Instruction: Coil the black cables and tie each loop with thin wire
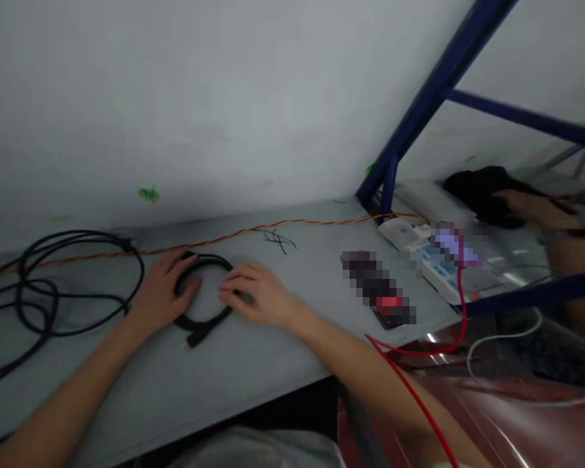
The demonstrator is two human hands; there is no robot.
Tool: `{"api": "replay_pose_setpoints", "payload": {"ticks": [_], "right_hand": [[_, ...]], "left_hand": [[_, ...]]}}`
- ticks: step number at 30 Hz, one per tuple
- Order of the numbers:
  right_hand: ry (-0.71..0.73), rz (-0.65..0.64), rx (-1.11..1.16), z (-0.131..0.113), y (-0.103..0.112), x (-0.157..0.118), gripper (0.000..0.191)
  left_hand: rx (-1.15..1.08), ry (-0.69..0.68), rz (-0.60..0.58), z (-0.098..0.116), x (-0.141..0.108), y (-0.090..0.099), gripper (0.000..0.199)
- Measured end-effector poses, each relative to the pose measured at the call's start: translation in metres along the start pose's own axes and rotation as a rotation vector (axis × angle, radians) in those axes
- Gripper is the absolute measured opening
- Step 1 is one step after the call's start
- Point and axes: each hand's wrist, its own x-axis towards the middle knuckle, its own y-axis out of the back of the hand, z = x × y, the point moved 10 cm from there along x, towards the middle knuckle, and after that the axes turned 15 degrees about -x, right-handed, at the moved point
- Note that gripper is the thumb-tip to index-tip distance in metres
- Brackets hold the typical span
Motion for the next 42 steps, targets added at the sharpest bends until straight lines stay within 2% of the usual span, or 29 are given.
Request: {"api": "replay_pose_setpoints", "payload": {"ticks": [3,6,8,11,15,19,23,25,30,32,34,36,40,42], "right_hand": [[-0.309,0.119,-0.194,0.063,0.023,-0.005,0.017],[-0.601,0.05,-0.421,0.122,0.043,-0.02,0.018],[-0.705,-0.049,-0.475,0.148,0.049,-0.029,0.02],[-0.771,-0.176,-0.466,0.164,0.048,-0.038,0.021],[-0.876,-0.222,-0.44,0.174,0.048,-0.049,0.02],[-0.943,-0.172,-0.481,0.181,0.057,-0.056,0.017],[-0.797,-0.09,-0.486,0.167,0.056,-0.04,0.019],[-0.713,-0.105,-0.483,0.157,0.047,-0.031,0.021],[-0.666,-0.167,-0.492,0.151,0.026,-0.027,0.016],[-0.599,-0.168,-0.526,0.145,0.022,-0.024,0.012],[-0.511,-0.123,-0.526,0.135,0.023,-0.02,0.012],[-0.442,-0.03,-0.423,0.123,0.028,-0.017,0.013],[-0.463,0.13,-0.091,0.116,0.037,-0.015,0.005],[-0.479,0.196,-0.003,0.112,0.041,-0.015,0.011]], "left_hand": [[0.015,0.032,0.045,0.0,0.0,0.006,0.046],[-0.022,0.063,0.061,-0.001,-0.001,0.01,0.04],[-0.061,0.064,0.07,-0.002,-0.001,0.01,0.032],[-0.086,0.043,0.082,-0.002,-0.001,0.011,0.027],[-0.098,0.032,0.088,-0.002,-0.004,0.01,0.025],[-0.13,-0.013,0.102,0.006,-0.006,0.009,0.022],[-0.157,-0.06,0.089,0.017,-0.007,0.006,0.019],[-0.172,-0.075,0.07,0.022,-0.007,0.003,0.018],[-0.2,-0.097,0.061,0.025,-0.008,0.001,0.019],[-0.209,-0.11,0.068,0.026,-0.008,0.001,0.018],[-0.212,-0.111,0.072,0.026,-0.009,0.002,0.018],[-0.214,-0.106,0.065,0.026,-0.01,0.001,0.019],[-0.216,-0.12,0.072,0.029,-0.01,0.002,0.018],[-0.216,-0.133,0.08,0.031,-0.01,0.003,0.017]]}}
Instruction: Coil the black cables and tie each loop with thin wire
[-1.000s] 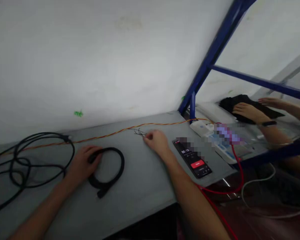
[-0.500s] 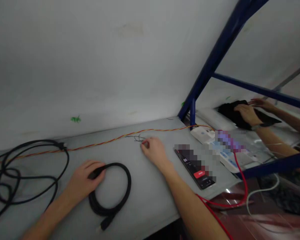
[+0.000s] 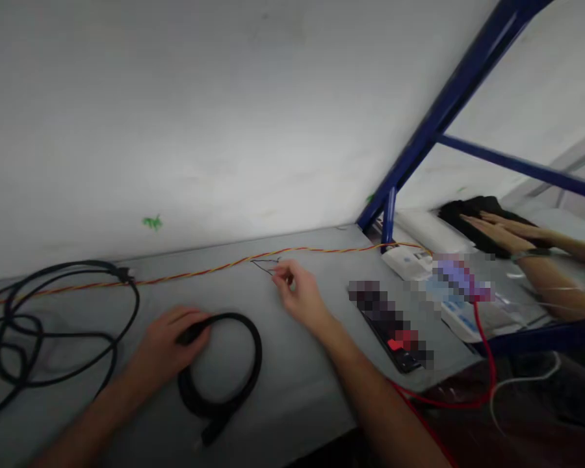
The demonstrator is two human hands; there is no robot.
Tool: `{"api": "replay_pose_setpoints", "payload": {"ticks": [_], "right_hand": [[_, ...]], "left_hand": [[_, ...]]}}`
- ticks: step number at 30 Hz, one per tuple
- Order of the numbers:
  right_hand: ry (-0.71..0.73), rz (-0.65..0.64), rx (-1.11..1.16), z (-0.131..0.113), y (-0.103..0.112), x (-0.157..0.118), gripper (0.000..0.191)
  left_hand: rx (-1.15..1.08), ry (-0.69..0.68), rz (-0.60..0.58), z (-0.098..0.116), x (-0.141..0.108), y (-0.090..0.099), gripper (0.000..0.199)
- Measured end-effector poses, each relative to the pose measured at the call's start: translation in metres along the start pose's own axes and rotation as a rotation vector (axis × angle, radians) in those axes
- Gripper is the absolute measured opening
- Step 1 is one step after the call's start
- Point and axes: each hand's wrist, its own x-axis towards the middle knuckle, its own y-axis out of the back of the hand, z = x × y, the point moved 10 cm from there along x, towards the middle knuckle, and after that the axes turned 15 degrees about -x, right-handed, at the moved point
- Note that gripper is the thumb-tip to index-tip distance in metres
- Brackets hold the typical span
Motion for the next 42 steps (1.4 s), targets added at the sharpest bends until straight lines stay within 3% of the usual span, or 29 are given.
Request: {"api": "replay_pose_setpoints", "payload": {"ticks": [3,7,10,13,23,33,42], "right_hand": [[0.015,0.004,0.087,-0.014,0.002,-0.004,0.026],[0.119,-0.131,0.165,-0.055,-0.007,-0.02,0.032],[0.248,-0.245,0.119,-0.092,-0.018,-0.038,0.042],[0.312,-0.36,0.021,-0.11,-0.037,-0.052,0.056],[0.356,-0.447,-0.213,-0.115,-0.068,-0.062,0.073],[0.414,-0.396,-0.54,-0.123,-0.078,-0.065,0.066],[0.371,-0.348,-0.55,-0.118,-0.076,-0.064,0.058]], "left_hand": [[-0.004,-0.007,0.015,0.004,0.0,0.002,0.018],[0.009,0.003,0.07,0.007,-0.001,0.006,0.016],[-0.007,0.028,0.082,0.005,-0.003,0.004,0.018],[-0.062,0.017,0.095,0.003,-0.005,0.002,0.018],[-0.096,-0.013,0.126,0.001,-0.008,0.002,0.022],[-0.082,-0.008,0.145,0.006,-0.006,0.001,0.021],[-0.091,-0.018,0.08,0.005,-0.004,-0.008,0.027]]}}
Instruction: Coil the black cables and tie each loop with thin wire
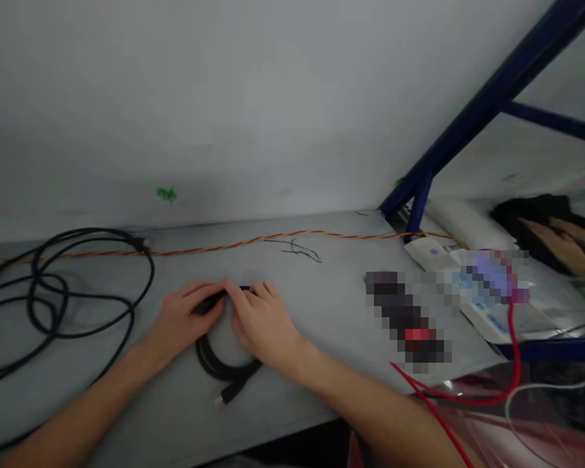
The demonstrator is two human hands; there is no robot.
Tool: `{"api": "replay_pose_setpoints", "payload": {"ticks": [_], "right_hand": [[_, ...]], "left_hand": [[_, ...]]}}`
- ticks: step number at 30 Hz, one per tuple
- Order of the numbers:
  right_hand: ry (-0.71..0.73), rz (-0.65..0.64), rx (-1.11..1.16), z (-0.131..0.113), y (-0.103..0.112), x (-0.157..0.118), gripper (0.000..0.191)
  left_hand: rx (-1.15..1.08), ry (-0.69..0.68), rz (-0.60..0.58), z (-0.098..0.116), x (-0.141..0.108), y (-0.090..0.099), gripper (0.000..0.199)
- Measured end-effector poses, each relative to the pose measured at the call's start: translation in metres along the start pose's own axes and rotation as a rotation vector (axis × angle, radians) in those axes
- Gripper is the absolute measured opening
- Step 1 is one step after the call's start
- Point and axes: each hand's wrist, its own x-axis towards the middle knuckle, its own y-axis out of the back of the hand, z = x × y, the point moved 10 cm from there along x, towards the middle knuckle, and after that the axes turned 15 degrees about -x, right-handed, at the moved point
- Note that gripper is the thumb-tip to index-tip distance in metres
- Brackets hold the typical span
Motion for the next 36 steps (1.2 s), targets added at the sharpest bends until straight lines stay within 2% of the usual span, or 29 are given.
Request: {"api": "replay_pose_setpoints", "payload": {"ticks": [8,15,20,25,30,32,36], "right_hand": [[-0.015,0.023,0.036,0.005,0.0,0.001,0.054],[0.073,-0.026,0.099,0.0,0.001,0.0,0.056],[0.061,0.016,0.113,0.009,0.003,0.005,0.04],[-0.02,0.091,0.177,0.028,0.008,0.02,0.024],[-0.133,0.109,0.343,0.042,-0.003,0.03,0.003],[-0.098,0.123,0.33,0.038,-0.005,0.031,0.006],[0.017,0.134,0.149,0.022,-0.003,0.026,0.013]], "left_hand": [[0.15,-0.094,-0.073,0.008,0.004,-0.005,0.014],[0.156,-0.042,-0.129,0.004,0.006,-0.011,0.008],[0.154,-0.016,-0.09,0.003,0.007,-0.007,0.009],[0.147,0.015,-0.099,0.001,0.008,-0.006,0.009],[0.156,0.022,-0.102,-0.001,0.007,-0.006,0.013],[0.16,0.02,-0.1,-0.001,0.007,-0.006,0.013],[0.161,0.015,-0.088,-0.001,0.006,-0.005,0.012]]}}
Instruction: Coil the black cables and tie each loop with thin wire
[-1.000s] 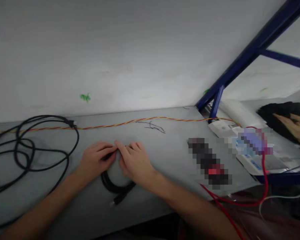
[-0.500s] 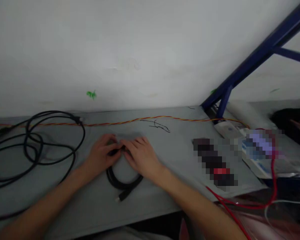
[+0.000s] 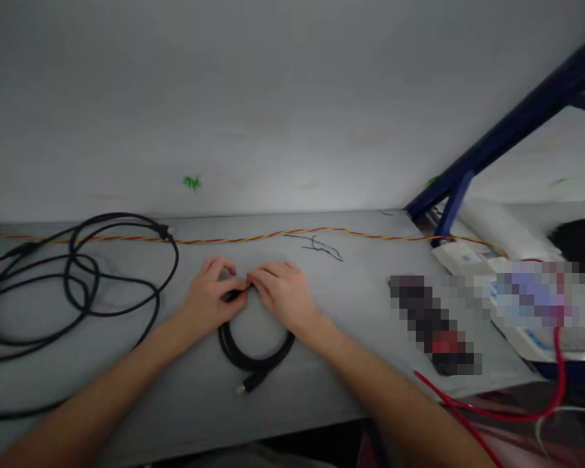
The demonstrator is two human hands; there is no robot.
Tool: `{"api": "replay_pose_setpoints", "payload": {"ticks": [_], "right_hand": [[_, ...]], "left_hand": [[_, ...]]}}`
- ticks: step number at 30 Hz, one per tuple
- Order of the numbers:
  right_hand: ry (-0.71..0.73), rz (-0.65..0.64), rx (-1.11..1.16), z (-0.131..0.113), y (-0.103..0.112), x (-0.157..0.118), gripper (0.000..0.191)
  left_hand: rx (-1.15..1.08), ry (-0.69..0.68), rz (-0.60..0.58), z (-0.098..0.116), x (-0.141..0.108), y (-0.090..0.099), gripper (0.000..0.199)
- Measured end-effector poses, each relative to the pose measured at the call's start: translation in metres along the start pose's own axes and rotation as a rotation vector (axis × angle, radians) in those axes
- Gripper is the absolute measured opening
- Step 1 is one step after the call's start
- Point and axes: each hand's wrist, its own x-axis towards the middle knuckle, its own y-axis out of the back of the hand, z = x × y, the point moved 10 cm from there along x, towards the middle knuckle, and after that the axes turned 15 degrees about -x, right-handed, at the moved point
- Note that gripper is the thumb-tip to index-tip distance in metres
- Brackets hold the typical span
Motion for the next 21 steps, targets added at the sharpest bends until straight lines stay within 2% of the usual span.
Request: {"api": "replay_pose_setpoints", "payload": {"ticks": [3,7,12,17,21], "right_hand": [[0.033,-0.057,-0.044,-0.005,-0.004,-0.004,0.017],[0.054,-0.13,0.004,-0.007,-0.009,-0.006,0.022],[0.003,-0.126,0.075,-0.001,-0.009,-0.008,0.016],[-0.01,-0.145,0.059,0.0,-0.013,-0.007,0.013],[0.008,-0.135,0.018,-0.001,-0.014,-0.005,0.013]], "left_hand": [[0.006,0.014,-0.001,-0.001,0.0,0.0,0.01],[0.021,0.027,-0.012,-0.001,0.001,0.0,0.007],[0.0,0.035,-0.01,-0.001,0.001,-0.001,0.007],[-0.067,0.077,-0.027,-0.004,-0.002,-0.003,0.014],[-0.151,0.16,0.049,-0.013,0.001,0.008,0.029]]}}
